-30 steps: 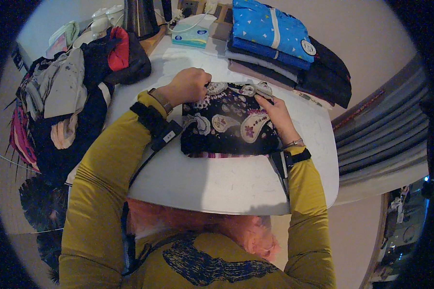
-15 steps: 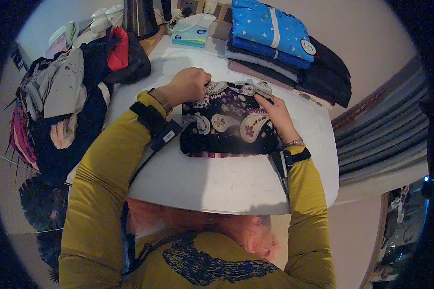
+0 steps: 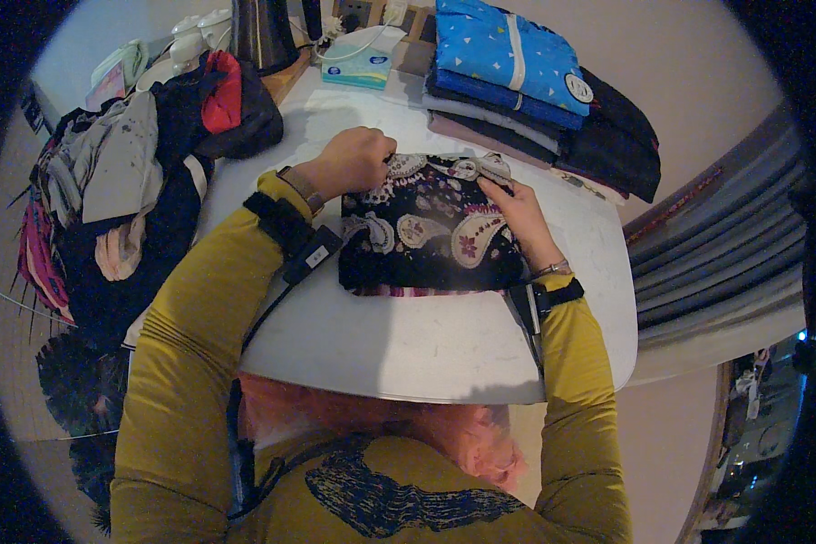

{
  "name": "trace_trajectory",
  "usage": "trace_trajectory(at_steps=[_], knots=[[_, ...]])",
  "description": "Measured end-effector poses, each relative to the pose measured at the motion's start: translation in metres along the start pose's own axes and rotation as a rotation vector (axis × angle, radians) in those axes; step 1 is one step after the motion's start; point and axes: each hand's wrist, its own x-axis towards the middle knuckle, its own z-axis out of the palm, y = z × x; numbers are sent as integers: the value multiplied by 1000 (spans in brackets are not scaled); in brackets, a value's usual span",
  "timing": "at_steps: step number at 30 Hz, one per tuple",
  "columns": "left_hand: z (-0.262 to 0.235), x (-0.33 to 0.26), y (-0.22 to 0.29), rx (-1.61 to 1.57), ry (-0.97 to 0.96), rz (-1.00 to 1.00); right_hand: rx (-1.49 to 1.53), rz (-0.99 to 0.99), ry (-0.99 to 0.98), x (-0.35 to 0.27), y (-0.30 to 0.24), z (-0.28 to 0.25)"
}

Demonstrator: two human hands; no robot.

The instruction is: The person folds a blue patterned garment and places it on a stack. Then they unfold and fold a maroon patterned scarf, smoothing and aligning it before stacking it with the other folded items.

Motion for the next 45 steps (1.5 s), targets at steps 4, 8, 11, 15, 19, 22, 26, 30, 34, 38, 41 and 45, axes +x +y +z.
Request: trace_trajectory(at_steps=[4, 8, 11, 15, 19, 22, 26, 30, 34, 38, 41, 45], knots=[[4, 0, 0, -28, 124, 31, 4, -40, 2, 0, 0, 2], [4, -1, -2, -8, 82, 36, 3, -45, 1, 2, 2, 1], [2, 0, -1, 0, 28, 18, 27, 5, -15, 1, 1, 0], [1, -1, 1, -48, 88, -1, -46, 19, 1, -7, -15, 3], [1, 1, 3, -46, 95, 7, -16, 12, 5, -5, -10, 2], [1, 1, 3, -50, 99, 16, -24, -1, 8, -7, -12, 3], [4, 1, 0, -44, 144, 38, -10, -17, 6, -7, -10, 3], [4, 1, 1, -11, 111, 7, 7, -12, -5, -8, -11, 4], [3, 3, 1, -21, 73, -10, 17, -12, -1, -5, -7, 2], [1, 3, 2, -10, 51, -10, 20, -2, 4, -3, -5, 2], [1, 2, 2, -6, 68, 3, 25, 10, 1, -2, -4, 1], [1, 3, 3, -10, 71, -6, 3, 9, -16, 0, -3, 0]])
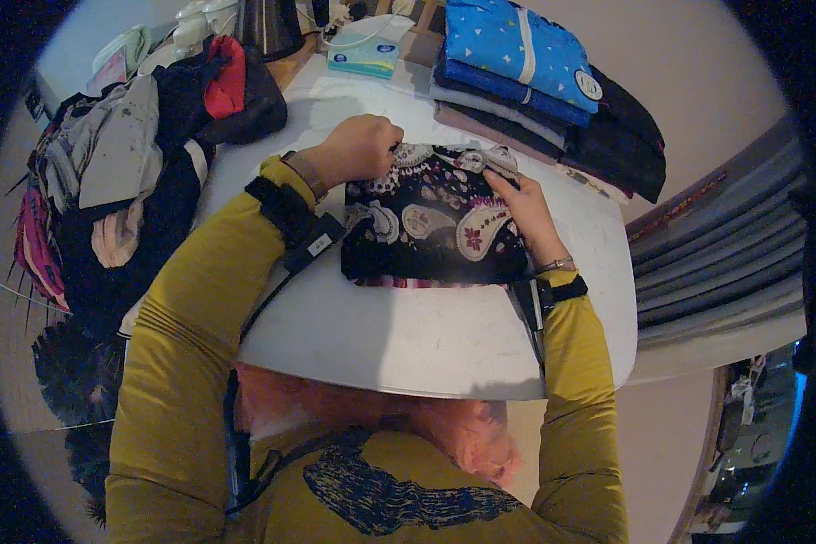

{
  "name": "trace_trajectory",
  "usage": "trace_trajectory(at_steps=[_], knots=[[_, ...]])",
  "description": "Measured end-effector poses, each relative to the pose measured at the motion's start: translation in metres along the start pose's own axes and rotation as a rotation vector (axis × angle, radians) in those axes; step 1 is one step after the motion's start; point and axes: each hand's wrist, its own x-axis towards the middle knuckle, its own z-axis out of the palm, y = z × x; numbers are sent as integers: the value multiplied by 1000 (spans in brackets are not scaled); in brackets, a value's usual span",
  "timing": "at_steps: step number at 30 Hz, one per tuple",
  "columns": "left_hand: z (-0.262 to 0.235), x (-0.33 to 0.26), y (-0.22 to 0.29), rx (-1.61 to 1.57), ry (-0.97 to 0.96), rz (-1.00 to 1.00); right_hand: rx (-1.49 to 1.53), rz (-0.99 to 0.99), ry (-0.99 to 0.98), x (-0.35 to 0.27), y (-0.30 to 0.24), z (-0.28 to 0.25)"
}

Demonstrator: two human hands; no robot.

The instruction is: The person folds a blue patterned garment and places it on a stack. Then they unfold and fold a maroon patterned scarf, smoothing and aligning it before stacking it with the other folded items.

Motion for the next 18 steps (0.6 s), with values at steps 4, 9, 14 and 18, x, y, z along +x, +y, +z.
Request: trace_trajectory(at_steps=[4, 9, 14, 18], knots=[[0, -1, 0, -12, 0, -7, 17, -9, 6, -1, -1, 2], [-4, 1, 3, -5, -13, -18, 10, -26, 1, 1, 3, 0], [-1, 0, 2, -13, 9, -2, -48, -12, 37, 2, 6, 0], [-2, 2, 3, 14, -35, -22, -29, 10, 33, 3, 6, -2]])
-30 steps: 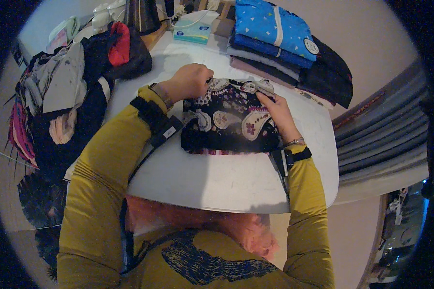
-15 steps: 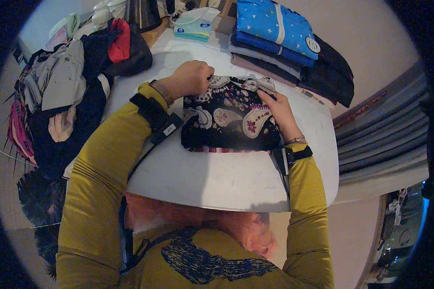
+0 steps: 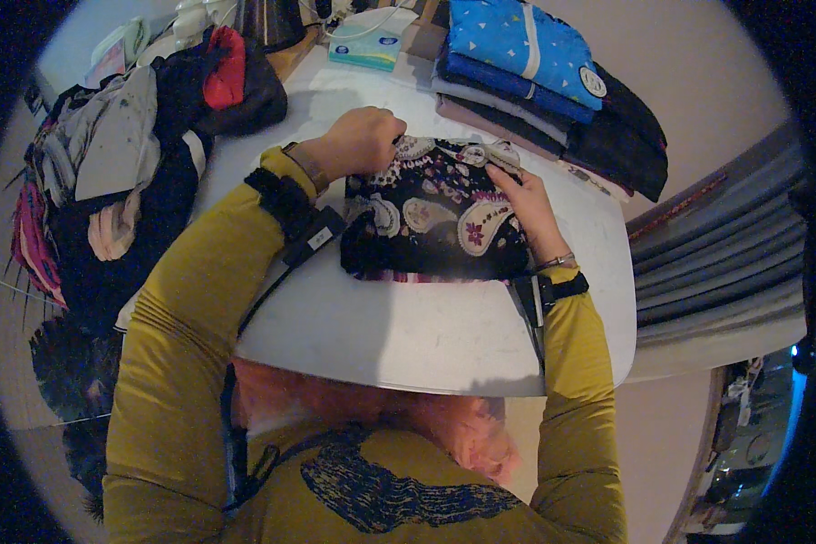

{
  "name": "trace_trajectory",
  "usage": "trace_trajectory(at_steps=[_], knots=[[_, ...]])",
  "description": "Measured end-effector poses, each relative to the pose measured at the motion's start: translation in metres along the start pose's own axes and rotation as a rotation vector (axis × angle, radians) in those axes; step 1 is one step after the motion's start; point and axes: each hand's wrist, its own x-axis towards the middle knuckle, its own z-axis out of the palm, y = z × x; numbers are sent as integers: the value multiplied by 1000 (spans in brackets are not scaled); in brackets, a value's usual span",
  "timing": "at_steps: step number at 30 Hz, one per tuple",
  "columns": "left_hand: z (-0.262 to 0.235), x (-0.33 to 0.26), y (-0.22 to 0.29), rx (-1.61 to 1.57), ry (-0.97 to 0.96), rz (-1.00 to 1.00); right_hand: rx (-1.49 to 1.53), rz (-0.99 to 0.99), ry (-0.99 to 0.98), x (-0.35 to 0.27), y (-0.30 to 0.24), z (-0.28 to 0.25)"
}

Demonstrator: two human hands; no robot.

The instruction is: The person folds a blue patterned garment and places it on a stack. Then they unfold and fold a maroon patterned scarf, smoothing and aligning it before stacking it with the other folded items.

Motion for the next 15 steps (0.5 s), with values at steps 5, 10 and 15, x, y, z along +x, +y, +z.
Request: trace_trajectory(at_steps=[5, 10, 15], knots=[[-1, -2, 0, -13, 23, 10, -13, -53, 10, -1, -2, 2], [0, -1, 4, -13, 40, 8, 37, -22, -4, 0, -1, 2], [1, -2, 4, -22, 25, -10, 18, -27, -5, -5, -9, 3]])
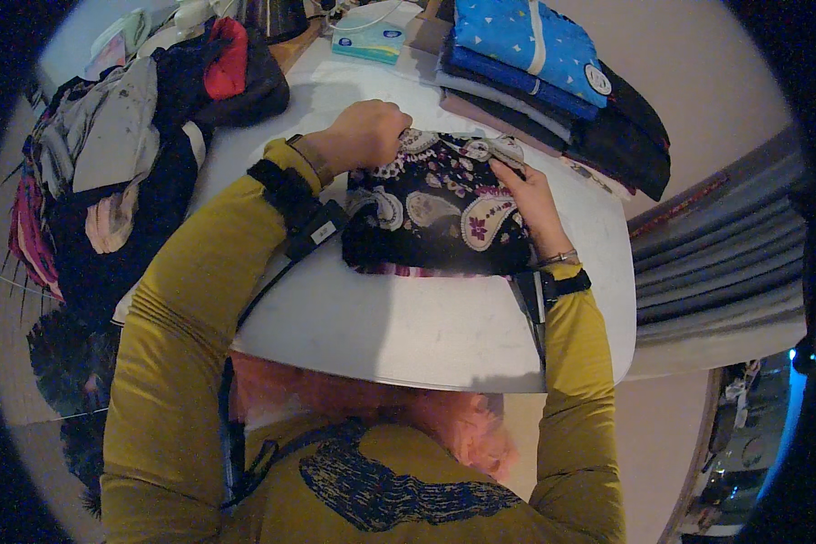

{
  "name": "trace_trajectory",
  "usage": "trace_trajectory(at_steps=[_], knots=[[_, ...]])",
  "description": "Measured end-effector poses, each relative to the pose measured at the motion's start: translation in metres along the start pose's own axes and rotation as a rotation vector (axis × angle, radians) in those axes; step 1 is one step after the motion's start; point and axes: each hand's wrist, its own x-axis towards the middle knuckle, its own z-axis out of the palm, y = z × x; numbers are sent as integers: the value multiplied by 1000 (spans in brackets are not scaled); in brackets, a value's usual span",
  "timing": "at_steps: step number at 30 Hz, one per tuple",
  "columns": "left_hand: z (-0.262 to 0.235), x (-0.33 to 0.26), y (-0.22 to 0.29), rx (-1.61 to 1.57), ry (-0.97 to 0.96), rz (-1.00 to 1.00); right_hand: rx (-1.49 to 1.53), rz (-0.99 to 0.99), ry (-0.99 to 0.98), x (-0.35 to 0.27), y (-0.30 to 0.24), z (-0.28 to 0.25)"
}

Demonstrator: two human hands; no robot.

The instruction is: The person folds a blue patterned garment and places it on a stack. Then they unfold and fold a maroon patterned scarf, smoothing and aligning it before stacking it with the other folded items.

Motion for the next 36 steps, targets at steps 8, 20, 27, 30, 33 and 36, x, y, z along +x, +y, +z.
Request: trace_trajectory(at_steps=[8, 20, 27, 30, 33, 36], knots=[[-3, 0, -1, -15, -3, 11, 48, 0, -8, 3, 6, -1], [-11, 6, -5, -96, -133, -92, 33, -7, -12, 3, 4, 0], [-13, 5, -7, -173, -177, -103, 32, 33, 8, -5, -9, 4], [-14, 7, -6, -181, -194, -146, 71, 14, -18, 1, 1, 0], [-16, 8, -6, -240, -168, -108, 47, -9, -18, 2, 5, -1], [-17, 8, -6, -355, -147, -90, 41, -1, -16, 2, 3, 0]])
